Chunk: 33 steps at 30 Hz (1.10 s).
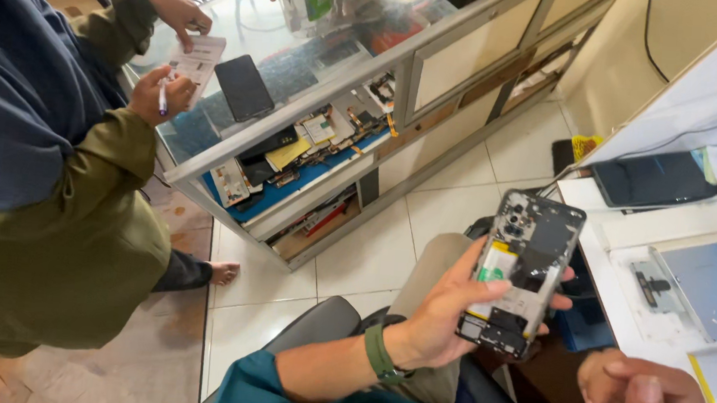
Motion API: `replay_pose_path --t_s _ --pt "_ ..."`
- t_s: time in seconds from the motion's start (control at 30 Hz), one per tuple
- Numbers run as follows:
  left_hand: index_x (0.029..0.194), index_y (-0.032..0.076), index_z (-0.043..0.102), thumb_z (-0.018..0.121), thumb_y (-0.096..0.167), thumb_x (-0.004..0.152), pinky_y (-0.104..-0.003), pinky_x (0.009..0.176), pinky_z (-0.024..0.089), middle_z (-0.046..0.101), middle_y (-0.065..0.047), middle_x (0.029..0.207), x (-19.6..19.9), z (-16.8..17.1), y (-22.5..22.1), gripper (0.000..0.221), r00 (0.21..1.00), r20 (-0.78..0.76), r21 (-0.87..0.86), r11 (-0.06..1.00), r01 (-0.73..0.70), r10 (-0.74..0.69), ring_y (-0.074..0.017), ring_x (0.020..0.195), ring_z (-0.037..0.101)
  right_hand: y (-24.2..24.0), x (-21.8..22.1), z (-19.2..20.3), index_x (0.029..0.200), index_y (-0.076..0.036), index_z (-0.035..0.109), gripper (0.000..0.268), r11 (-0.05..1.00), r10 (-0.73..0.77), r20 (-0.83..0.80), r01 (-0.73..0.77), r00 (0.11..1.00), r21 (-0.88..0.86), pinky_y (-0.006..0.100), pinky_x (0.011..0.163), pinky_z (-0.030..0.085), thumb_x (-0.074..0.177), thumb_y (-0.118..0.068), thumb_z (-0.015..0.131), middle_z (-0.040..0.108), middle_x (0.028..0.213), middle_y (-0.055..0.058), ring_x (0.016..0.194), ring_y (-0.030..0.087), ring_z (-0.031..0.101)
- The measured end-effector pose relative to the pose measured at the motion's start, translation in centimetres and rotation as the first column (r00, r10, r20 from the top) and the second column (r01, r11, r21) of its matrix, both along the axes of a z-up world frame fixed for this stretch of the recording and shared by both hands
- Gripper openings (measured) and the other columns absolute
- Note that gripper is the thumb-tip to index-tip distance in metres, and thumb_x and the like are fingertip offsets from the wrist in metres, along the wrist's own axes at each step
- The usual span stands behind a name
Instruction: The person disassembles a smartphone using a screwdriver and tweezers, removes the back cover, and handles the internal components. They then compare the disassembled phone with another blue smartphone, aligning the back cover and inspecting the fit before placing the parts on the workbench.
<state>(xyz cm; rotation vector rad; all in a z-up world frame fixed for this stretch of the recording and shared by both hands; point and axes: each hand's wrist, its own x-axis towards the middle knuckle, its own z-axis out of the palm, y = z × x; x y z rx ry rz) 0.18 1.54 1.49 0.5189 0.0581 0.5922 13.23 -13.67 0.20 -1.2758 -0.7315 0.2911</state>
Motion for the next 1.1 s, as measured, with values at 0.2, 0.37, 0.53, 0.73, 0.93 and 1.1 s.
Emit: replay_pose_path --t_s 0.2,0.37,0.53,0.73,0.93,1.1 --pt "0.171 -0.003 0.046 0.052 0.039 0.118 -0.043 0.103 0.063 0.057 -0.029 0.163 -0.8 -0.8 2.6 0.068 0.98 0.197 -0.144 0.988 0.06 -0.031 -0.0384 0.137 0.067 5.1 1.0 -1.3 0.129 -0.004 0.059 0.041 0.966 0.128 -0.043 -0.115 0.991 0.232 0.03 0.073 0.043 0.105 -0.035 0.071 0.054 0.079 0.009 0.072 0.015 0.053" --pt "0.161 0.001 0.041 0.066 -0.011 0.083 -0.048 0.106 0.061 0.049 -0.039 0.167 -3.0 -0.3 2.2 0.083 0.989 0.133 -0.08 0.996 -0.049 0.059 -0.0498 0.141 0.062 7.8 -2.4 1.1 0.159 0.002 0.038 0.134 0.988 0.114 0.069 -0.12 0.991 0.097 0.035 0.117 0.05 0.08 -0.102 0.066 0.052 0.159 0.025 0.148 0.032 0.057" --pt "0.167 0.001 0.038 0.073 0.009 0.097 -0.048 0.106 0.061 0.054 -0.034 0.164 -4.2 0.6 2.6 0.079 0.991 0.066 0.03 0.993 -0.115 0.113 -0.0465 0.138 0.065 8.8 -3.9 1.9 0.166 -0.007 0.041 0.113 0.932 0.352 -0.059 -0.344 0.934 0.115 0.042 0.126 0.046 0.099 -0.097 0.053 0.05 0.169 0.028 0.157 0.034 0.051" --pt "0.167 -0.001 0.037 0.071 0.005 0.094 -0.046 0.105 0.061 0.05 -0.035 0.166 -4.1 0.3 2.7 0.081 0.99 0.097 -0.002 0.994 -0.106 0.106 -0.0454 0.14 0.064 8.9 -4.0 2.8 0.164 -0.006 0.044 0.103 0.934 0.347 -0.065 -0.339 0.935 0.11 0.039 0.115 0.049 0.104 -0.089 0.057 0.053 0.166 0.032 0.153 0.035 0.054" --pt "0.166 -0.001 0.036 0.067 0.001 0.092 -0.053 0.108 0.06 0.054 -0.035 0.16 -3.8 -0.5 2.5 0.081 0.99 0.084 -0.04 0.993 -0.11 0.113 -0.051 0.14 0.063 8.8 -3.7 2.6 0.164 -0.004 0.043 0.104 0.932 0.356 -0.08 -0.347 0.931 0.107 0.042 0.124 0.048 0.103 -0.086 0.062 0.052 0.167 0.032 0.157 0.036 0.052" --pt "0.165 -0.001 0.038 0.07 0.004 0.095 -0.051 0.107 0.061 0.053 -0.036 0.162 -3.8 0.0 2.6 0.078 0.99 0.09 -0.065 0.992 -0.104 0.11 -0.0512 0.14 0.062 9.1 -3.4 2.4 0.156 -0.002 0.047 0.098 0.953 0.293 -0.073 -0.285 0.953 0.106 0.043 0.124 0.051 0.101 -0.081 0.065 0.057 0.161 0.028 0.151 0.034 0.057"
